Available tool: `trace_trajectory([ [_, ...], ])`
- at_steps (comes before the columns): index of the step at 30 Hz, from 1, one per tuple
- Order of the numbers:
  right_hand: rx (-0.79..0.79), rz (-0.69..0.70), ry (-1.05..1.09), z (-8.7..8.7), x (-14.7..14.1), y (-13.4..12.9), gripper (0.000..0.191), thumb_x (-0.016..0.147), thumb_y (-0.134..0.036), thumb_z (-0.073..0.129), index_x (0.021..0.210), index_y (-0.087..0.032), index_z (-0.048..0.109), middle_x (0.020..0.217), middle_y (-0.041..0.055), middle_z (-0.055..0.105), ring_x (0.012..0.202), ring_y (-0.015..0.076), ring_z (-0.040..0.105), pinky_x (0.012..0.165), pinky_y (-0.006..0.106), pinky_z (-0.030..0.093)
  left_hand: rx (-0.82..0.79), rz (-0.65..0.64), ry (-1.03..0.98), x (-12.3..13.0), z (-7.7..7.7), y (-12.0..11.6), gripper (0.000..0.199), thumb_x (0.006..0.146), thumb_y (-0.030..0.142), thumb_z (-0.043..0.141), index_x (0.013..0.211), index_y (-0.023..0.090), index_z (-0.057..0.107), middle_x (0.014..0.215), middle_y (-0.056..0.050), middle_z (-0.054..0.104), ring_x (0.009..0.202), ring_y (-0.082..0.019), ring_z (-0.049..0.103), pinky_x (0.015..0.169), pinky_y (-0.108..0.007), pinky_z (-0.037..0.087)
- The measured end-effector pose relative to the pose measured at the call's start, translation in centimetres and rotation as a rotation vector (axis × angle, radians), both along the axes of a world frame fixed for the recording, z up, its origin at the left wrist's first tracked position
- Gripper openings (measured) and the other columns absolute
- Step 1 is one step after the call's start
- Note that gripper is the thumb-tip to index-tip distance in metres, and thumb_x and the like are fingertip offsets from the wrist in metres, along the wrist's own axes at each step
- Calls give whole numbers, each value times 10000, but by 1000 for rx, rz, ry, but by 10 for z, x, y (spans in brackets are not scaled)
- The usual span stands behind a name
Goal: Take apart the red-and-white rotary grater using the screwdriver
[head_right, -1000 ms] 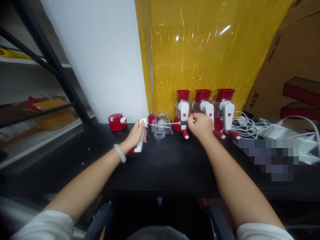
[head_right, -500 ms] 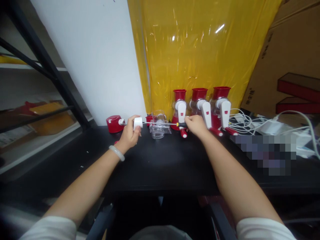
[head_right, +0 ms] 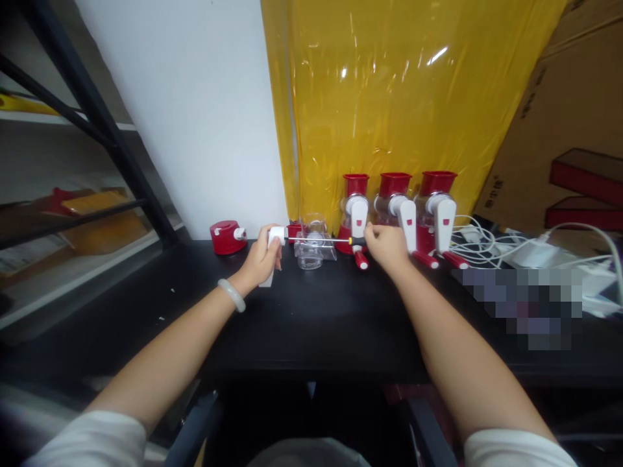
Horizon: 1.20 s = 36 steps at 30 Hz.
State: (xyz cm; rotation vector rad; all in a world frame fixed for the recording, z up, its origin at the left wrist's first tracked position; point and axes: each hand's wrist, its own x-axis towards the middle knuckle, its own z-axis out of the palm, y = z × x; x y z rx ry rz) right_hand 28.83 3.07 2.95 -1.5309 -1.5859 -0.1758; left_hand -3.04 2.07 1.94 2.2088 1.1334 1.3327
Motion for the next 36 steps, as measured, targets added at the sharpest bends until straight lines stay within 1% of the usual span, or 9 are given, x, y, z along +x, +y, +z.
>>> trace_trajectory([
  [4,87,-44,-63,2,-3,-5,445,885,-405,442,604,-171,696,516,68,593,524,183,492,566,321,284,-80,0,-35,2,-1,1,381,1032,480,336,1273,195,414,646,60,533,448,-123,568,471,-231,476],
  [9,183,-55,-122,5,-6,-8,409,872,-368,461,533,-188,601,515,69,585,523,179,493,567,324,286,-179,-4,-145,5,-3,2,345,1022,501,358,1208,218,425,648,66,510,430,-117,550,415,-220,478],
  [16,371,35,-58,5,-10,-12,277,827,-319,556,572,-210,544,601,52,624,597,181,564,612,311,389,-404,-37,-370,11,-2,5,245,1028,486,356,1030,246,403,597,78,503,395,-104,508,394,-210,481],
  [18,412,97,71,5,-11,-11,181,804,-300,589,646,-211,581,663,41,652,641,183,592,652,312,434,-445,-48,-412,11,-2,6,252,1028,493,351,1006,246,398,591,77,507,392,-105,501,390,-214,484],
  [21,416,187,389,3,-10,-3,69,789,-276,603,760,-214,615,722,14,655,688,174,609,697,315,475,-445,-53,-407,11,-3,8,269,1019,515,369,994,250,399,587,78,511,390,-109,503,382,-221,487],
  [28,301,517,1144,0,-7,21,87,722,-268,644,727,-217,574,625,-42,547,582,107,539,597,249,467,-336,-64,-367,14,-1,1,300,1002,544,395,1016,245,408,617,78,510,404,-100,512,384,-210,488],
  [32,189,668,1333,-2,-13,19,136,661,-250,696,696,-207,572,633,-38,557,600,103,560,561,229,471,-248,-3,-335,13,1,-2,285,1011,513,383,1063,235,423,629,74,509,410,-102,520,386,-210,489],
  [34,153,689,1360,-5,-15,19,164,649,-266,721,672,-206,570,629,-36,567,608,103,564,554,220,472,-229,19,-315,12,2,-1,283,1016,498,375,1094,231,426,632,75,511,414,-101,528,391,-206,488],
  [36,134,670,1342,-8,-14,20,226,683,-370,724,652,-208,569,618,-25,576,588,108,562,531,225,469,-217,30,-307,11,2,0,282,1020,488,366,1107,227,427,628,76,511,413,-100,532,393,-202,485],
])
